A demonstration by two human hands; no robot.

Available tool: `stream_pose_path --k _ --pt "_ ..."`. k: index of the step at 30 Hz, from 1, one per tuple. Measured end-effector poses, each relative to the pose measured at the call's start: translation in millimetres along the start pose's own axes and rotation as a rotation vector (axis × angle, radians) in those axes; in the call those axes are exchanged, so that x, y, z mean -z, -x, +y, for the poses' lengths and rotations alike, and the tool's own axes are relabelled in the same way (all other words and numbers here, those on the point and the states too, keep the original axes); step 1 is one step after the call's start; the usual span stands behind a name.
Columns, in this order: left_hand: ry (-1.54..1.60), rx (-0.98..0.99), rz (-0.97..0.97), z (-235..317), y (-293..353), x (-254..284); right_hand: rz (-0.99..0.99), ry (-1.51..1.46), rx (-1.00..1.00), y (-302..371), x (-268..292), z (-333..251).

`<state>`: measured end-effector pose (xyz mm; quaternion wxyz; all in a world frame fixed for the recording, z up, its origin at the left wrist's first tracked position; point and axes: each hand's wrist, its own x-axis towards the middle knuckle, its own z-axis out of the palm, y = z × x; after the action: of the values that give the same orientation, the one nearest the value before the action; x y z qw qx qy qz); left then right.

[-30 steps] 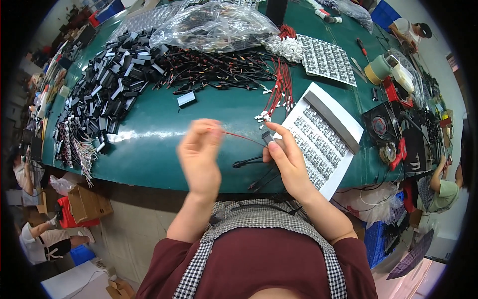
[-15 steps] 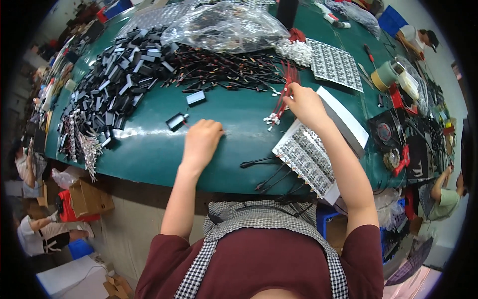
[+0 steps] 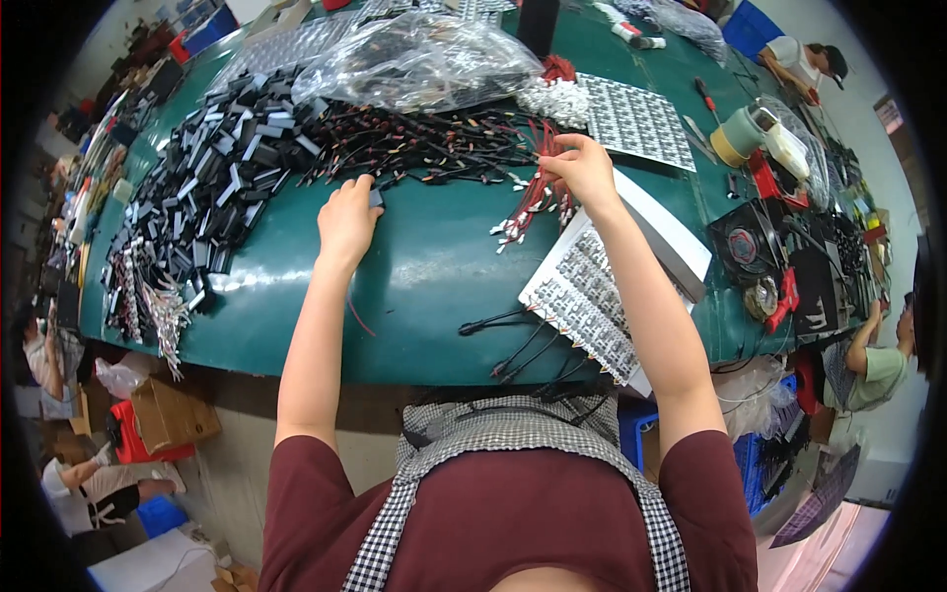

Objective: The person assembles wiring harnesses by hand, inserting wires and connectors into small plastic housings for electronic devices.

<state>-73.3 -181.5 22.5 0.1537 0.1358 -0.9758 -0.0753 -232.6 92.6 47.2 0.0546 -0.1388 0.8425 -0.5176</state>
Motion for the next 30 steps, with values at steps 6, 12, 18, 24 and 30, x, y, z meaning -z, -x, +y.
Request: stream_pose_path --k 6,12,18,24,30 --pt "0.107 -0.059 0.059 19 -3 23 -0.179 -0.571 -0.104 23 21 -18" --pt "0.968 -0.164 -0.033 79 26 53 -0.185 -0.365 0.054 72 19 -51" --pt "1.056 -0.18 -0.027 109 63 75 -0.285 -0.292 0.145 124 32 -78" --pt "1.141 -0.177 -0.015 119 74 73 -0.205 -0.365 0.159 146 37 -91" --pt "1.238 -0.148 -0.119 122 81 77 -0.041 -0.15 0.458 149 28 -85"
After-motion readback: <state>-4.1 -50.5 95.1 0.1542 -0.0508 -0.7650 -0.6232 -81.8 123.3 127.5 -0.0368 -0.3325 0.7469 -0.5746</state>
